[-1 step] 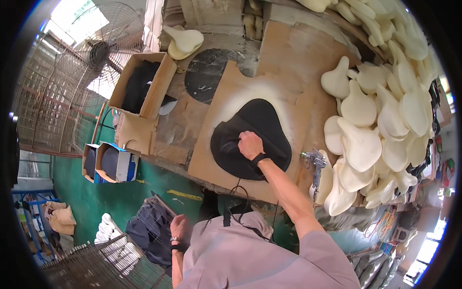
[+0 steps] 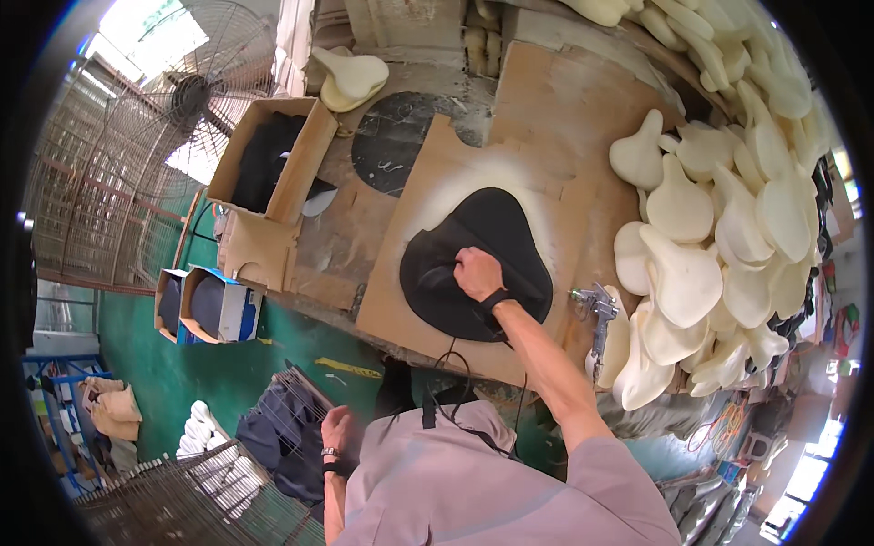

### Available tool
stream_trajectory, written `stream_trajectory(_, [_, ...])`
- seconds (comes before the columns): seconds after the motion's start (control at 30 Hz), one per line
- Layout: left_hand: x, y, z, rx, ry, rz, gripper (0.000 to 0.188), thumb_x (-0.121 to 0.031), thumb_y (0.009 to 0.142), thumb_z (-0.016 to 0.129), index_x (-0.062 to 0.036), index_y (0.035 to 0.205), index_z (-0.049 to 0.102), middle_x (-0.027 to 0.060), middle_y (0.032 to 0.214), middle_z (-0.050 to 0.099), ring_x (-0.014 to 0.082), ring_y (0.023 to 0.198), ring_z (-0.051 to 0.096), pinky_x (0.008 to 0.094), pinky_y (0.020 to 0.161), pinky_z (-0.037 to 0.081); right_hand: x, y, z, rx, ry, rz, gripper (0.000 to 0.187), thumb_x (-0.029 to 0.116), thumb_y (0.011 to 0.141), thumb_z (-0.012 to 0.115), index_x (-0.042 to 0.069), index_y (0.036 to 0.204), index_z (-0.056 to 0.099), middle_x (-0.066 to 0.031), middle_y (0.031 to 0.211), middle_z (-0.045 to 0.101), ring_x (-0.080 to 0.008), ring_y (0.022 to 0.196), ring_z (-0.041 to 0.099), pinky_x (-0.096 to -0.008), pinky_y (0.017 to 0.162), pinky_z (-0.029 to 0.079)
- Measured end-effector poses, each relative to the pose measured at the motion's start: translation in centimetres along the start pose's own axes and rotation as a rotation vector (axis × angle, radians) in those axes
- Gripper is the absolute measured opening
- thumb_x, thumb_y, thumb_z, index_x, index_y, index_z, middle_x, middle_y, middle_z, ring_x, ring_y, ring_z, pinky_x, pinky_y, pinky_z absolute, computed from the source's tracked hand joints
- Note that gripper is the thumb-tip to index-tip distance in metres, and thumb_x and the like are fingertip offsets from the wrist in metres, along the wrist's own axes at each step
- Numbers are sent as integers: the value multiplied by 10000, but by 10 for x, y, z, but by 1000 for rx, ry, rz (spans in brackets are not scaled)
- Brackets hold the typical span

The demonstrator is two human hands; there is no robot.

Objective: The person repeatedly picks up dark, curved parts from a wire rack and sprays them with a handheld spray gun. After spraying, the person places the parts onto a cardboard surface next to a pile of white parts. The person continues this cycle of picking, spraying, and placing throughout the video.

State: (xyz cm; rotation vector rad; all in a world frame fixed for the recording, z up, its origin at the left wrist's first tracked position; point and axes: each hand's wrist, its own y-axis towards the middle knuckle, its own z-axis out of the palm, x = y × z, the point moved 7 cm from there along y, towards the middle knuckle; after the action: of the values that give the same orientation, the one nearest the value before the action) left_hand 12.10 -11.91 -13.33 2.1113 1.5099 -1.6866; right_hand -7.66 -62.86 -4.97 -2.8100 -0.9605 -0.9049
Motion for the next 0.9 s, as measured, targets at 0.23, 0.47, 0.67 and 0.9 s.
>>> stream_trajectory(0.23, [15,-4,-12,4,12,-109,294,-125,875,629,10,1134,654,109,1026,719,181,933,678,305,825,538,-91,44,-74,-252,267,283,266,250,860,650,29,995,713,-172,848,715,-300,788,702,-384,745,544])
stream_trajectory(0.47, [29,-1,-5,24,-112,-154,265,-109,887,623,-2,1127,652,67,990,709,133,855,657,274,738,532,-141,17,-103,-515,138,408,327,255,933,607,-10,1115,670,-181,949,714,-295,846,692,-383,792,539])
stream_trajectory(0.67, [60,1,1,24,-192,-232,289,-106,891,622,8,1155,647,85,1004,716,154,893,669,290,772,537,-66,-33,-64,-298,-127,119,391,166,838,685,36,1202,626,-182,1201,596,-367,1145,555,-452,987,458])
stream_trajectory(0.9, [94,-12,4,29,125,-309,343,-101,860,657,-23,1194,644,68,968,704,116,760,644,273,630,508,-65,-71,-68,-104,-86,234,461,162,903,613,-39,1313,551,-250,1327,565,-418,1254,509,-458,1107,388])
